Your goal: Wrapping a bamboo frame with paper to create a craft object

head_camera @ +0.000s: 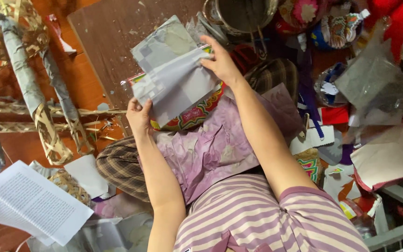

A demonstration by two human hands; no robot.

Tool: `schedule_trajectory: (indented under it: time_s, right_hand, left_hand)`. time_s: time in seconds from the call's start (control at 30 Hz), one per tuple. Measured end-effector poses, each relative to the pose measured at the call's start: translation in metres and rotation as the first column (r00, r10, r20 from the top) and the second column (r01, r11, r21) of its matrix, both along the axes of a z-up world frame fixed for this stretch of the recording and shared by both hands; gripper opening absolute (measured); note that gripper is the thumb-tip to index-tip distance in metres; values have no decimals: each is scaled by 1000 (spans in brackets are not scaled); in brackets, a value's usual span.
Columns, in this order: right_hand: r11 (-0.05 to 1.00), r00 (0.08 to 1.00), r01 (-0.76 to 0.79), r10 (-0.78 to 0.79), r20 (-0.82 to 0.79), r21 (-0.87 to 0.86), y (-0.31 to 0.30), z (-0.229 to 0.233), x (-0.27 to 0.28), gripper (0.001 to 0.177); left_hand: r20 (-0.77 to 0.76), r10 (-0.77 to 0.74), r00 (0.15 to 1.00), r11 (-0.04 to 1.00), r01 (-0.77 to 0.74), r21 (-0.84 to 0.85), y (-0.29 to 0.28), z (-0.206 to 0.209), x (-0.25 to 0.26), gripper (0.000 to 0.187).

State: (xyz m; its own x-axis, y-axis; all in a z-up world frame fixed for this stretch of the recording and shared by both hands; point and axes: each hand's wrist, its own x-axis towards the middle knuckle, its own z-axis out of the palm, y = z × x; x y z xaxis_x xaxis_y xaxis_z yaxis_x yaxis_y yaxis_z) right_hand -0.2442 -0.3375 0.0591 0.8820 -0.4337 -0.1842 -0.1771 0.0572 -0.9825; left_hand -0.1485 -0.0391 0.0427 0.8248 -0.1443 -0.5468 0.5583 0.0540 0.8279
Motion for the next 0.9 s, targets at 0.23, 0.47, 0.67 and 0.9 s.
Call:
schedule_trajectory:
  time_s: [0.23, 0.47, 0.67, 0.9]
  right_hand:
    - [992, 998, -53, 48, 47, 114, -6, -11, -9, 57]
    - [998, 999, -3, 0, 35, 70, -7, 11, -12, 35]
    - [932, 986, -57, 108, 125, -359, -5, 53, -9, 7]
    - [825, 870, -483, 491, -49, -295, 23, 120, 13, 7]
  left_hand:
    - [443, -44, 895, 978, 130, -166, 11, -2, -2, 86]
    - [472, -154, 868, 988, 141, 62, 8, 8, -4, 36]
    - [450, -388, 804, 909, 254, 330, 17, 6, 0, 8]
    - [454, -685, 570, 724, 600, 339, -14, 92, -2, 81]
